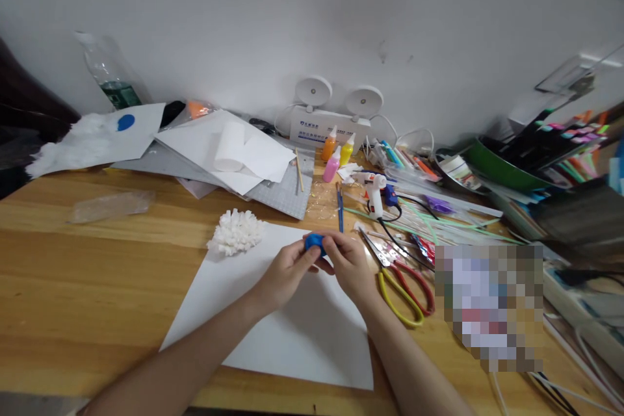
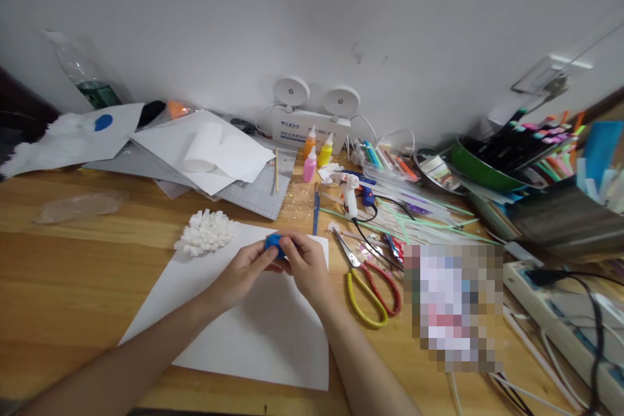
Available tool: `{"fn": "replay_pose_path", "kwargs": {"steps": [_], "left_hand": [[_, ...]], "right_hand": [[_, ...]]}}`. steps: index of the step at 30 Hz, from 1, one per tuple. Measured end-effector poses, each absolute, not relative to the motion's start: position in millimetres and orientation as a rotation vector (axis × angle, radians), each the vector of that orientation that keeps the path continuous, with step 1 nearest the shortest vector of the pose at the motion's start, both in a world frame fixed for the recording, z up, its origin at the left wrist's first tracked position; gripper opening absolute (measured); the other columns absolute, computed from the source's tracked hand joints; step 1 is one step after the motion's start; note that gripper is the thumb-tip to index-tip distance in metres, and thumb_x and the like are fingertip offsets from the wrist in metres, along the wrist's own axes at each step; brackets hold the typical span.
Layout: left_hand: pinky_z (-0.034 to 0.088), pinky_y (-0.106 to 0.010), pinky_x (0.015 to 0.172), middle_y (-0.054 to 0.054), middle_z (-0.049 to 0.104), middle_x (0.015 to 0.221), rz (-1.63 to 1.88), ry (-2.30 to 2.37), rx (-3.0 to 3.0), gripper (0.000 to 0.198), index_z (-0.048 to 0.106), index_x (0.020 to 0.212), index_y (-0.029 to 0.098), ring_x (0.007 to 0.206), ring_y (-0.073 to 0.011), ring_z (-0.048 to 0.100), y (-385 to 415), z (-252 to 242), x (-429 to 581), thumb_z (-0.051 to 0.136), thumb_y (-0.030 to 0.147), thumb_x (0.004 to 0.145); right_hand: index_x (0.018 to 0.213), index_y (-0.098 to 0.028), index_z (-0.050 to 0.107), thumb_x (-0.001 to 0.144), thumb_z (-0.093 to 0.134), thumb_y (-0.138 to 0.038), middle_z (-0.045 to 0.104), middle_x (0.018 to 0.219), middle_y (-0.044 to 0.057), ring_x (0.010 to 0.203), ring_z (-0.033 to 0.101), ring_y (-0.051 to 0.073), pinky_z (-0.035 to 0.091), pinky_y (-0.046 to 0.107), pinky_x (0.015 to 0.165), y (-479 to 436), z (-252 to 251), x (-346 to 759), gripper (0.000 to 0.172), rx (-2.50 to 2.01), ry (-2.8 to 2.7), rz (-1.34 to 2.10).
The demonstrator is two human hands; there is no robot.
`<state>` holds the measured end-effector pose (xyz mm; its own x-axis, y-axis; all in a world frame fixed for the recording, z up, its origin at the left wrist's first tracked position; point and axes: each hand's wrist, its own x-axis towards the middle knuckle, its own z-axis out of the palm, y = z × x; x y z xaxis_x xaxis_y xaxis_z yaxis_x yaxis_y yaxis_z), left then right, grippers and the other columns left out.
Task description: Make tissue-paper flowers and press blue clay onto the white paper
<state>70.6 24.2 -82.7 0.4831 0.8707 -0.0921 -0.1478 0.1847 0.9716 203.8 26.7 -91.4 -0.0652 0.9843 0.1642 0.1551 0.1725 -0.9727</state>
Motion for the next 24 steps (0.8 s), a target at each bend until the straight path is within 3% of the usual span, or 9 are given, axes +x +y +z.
{"fn": "replay_pose_path", "kwargs": {"steps": [3,6,9,14,16,18,20,22,24], "left_hand": [[0.042,-0.027,0.063,-0.002,0.057,0.068,0.873,0.821,1.188,0.033,0.056,0.089,0.013,0.063,-0.0129,0.056,28.9,-83.6,67.4,0.04,0.042,0.083],[0.038,-0.024,0.057,0.0,0.055,0.057,0.894,0.875,1.243,0.033,0.055,0.076,0.013,0.055,-0.0108,0.051,30.2,-80.2,64.2,0.041,0.042,0.083],[0.035,-0.022,0.05,0.003,0.049,0.043,0.843,0.946,1.228,0.038,0.052,0.063,0.014,0.042,-0.0087,0.045,29.1,-75.9,61.9,0.039,0.044,0.083],[0.034,-0.021,0.046,0.004,0.043,0.037,0.792,1.053,1.306,0.048,0.047,0.049,0.015,0.037,-0.0075,0.041,31.2,-76.9,56.8,0.036,0.047,0.082],[0.038,-0.022,0.049,0.002,0.048,0.043,0.786,1.076,1.369,0.047,0.053,0.054,0.014,0.042,-0.0091,0.047,33.4,-78.4,54.1,0.035,0.047,0.083],[0.043,-0.024,0.055,0.0,0.058,0.062,0.795,1.092,1.42,0.036,0.061,0.083,0.015,0.053,-0.0115,0.055,35.0,-78.4,52.2,0.043,0.046,0.08],[0.046,-0.026,0.063,-0.003,0.062,0.088,0.818,1.08,1.465,0.046,0.05,0.114,0.021,0.071,-0.0143,0.059,35.4,-77.5,52.1,0.054,0.043,0.074],[0.047,-0.027,0.072,-0.005,0.059,0.107,0.858,1.026,1.514,0.054,0.044,0.121,0.023,0.088,-0.0168,0.057,34.8,-76.5,53.6,0.059,0.039,0.071],[0.045,-0.027,0.078,-0.005,0.059,0.109,0.914,0.977,1.588,0.043,0.052,0.112,0.022,0.095,-0.0175,0.055,33.8,-76.2,55.3,0.059,0.036,0.072]], "right_hand": [[0.098,-0.018,0.061,0.085,0.036,-0.047,0.066,0.091,0.008,0.083,0.061,0.019,0.048,0.033,0.075,29.6,-90.7,207.8,0.04,-1.036,-1.405,1.171],[0.11,-0.023,0.054,0.081,0.05,-0.041,0.063,0.101,0.007,0.087,0.059,0.019,0.047,0.035,0.079,29.4,-81.9,215.4,0.034,-0.977,-1.555,1.141],[0.115,-0.025,0.051,0.073,0.063,-0.034,0.058,0.11,0.007,0.097,0.055,0.021,0.043,0.036,0.085,28.7,-72.4,222.2,0.045,-0.978,-1.843,0.915],[0.112,-0.024,0.055,0.077,0.059,-0.028,0.064,0.097,0.007,0.089,0.059,0.02,0.046,0.033,0.078,30.2,-75.7,223.7,0.035,-1.036,-2.031,0.629],[0.108,-0.024,0.057,0.08,0.056,-0.025,0.066,0.091,0.006,0.083,0.061,0.019,0.047,0.032,0.074,31.5,-80.6,223.3,0.028,-1.098,-1.995,0.549],[0.102,-0.023,0.06,0.078,0.058,-0.024,0.067,0.088,0.005,0.079,0.062,0.019,0.048,0.031,0.071,32.5,-84.1,223.6,0.024,-1.165,-1.932,0.477],[0.096,-0.023,0.062,0.076,0.06,-0.024,0.068,0.085,0.005,0.074,0.062,0.018,0.048,0.03,0.068,32.7,-85.4,223.6,0.02,-1.201,-1.888,0.461],[0.091,-0.022,0.063,0.077,0.059,-0.023,0.068,0.082,0.004,0.072,0.062,0.018,0.048,0.029,0.066,31.5,-84.4,222.6,0.015,-1.188,-1.877,0.502],[0.088,-0.022,0.064,0.078,0.057,-0.023,0.069,0.08,0.004,0.071,0.063,0.017,0.048,0.027,0.065,29.4,-81.8,220.9,0.013,-1.165,-1.873,0.551]]}}
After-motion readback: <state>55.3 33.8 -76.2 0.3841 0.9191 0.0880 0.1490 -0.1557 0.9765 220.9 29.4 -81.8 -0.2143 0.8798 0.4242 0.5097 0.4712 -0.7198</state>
